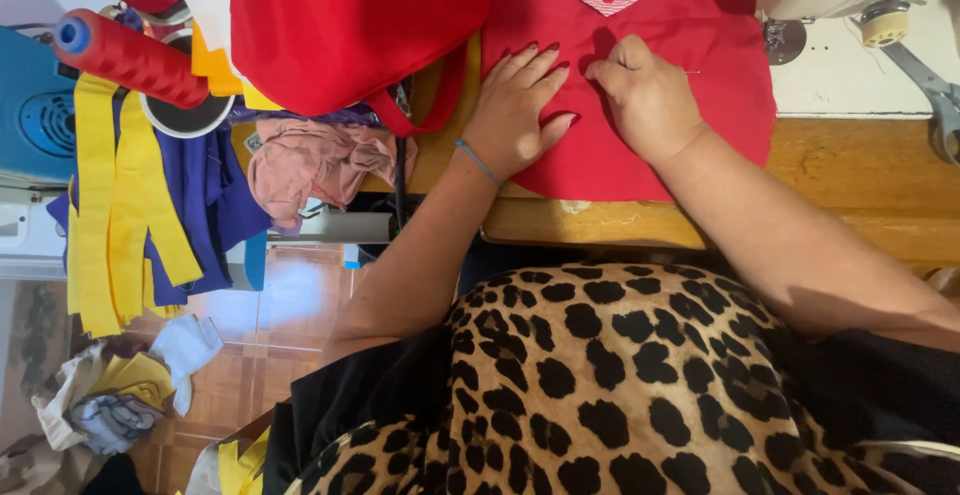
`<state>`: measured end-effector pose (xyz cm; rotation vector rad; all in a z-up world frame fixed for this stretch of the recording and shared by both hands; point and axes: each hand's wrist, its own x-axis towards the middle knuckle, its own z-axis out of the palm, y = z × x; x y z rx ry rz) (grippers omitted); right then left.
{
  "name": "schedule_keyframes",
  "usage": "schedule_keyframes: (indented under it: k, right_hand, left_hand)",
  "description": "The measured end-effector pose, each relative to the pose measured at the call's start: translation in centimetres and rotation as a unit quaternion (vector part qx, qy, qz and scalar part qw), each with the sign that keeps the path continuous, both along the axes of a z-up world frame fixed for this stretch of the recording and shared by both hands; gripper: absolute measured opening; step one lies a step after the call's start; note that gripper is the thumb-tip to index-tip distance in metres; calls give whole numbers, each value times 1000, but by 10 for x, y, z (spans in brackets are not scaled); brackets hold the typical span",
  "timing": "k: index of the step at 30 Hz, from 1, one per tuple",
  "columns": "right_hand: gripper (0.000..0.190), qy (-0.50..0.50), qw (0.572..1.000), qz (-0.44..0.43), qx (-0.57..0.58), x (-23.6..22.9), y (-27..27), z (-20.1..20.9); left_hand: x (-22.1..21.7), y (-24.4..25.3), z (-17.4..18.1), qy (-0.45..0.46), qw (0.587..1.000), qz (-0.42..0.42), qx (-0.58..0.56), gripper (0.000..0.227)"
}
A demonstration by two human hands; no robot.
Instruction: Organizing, aligning, and pinning fabric pieces to prepare them for sewing.
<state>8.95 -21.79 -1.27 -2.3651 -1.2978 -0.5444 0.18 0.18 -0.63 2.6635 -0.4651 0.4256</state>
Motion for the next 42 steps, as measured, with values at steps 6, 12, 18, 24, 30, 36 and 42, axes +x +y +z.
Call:
schedule_keyframes:
  k: [6, 12, 18, 24, 30, 36, 42]
  right_hand:
    - [27, 7, 1000, 7, -12, 0, 0, 2]
    - [13, -24, 999, -11, 20, 3, 2, -3]
    - [10, 42, 998, 1, 44, 2, 3, 2]
    - [8, 91, 995, 8, 43, -2, 6, 10]
    - [15, 104, 987, 50, 114, 4, -3, 2]
    - [13, 144, 976, 81, 144, 8, -3, 5]
    - [18, 145, 976, 92, 137, 12, -5, 3]
  left_hand:
    - [-1, -1, 1, 3, 1000, 6, -1, 60]
    - [-1, -1, 3, 12, 1000, 4, 7, 61]
    - [-1, -1, 0, 6, 1000, 3, 1, 61]
    - [0, -1, -1, 0, 1000, 7, 10, 61]
    - [1, 0, -3, 4, 1000, 7, 0, 62]
    - [-15, 6, 18, -68, 993, -14, -96, 44]
    - [-95, -8, 49, -122, 978, -90, -141, 12]
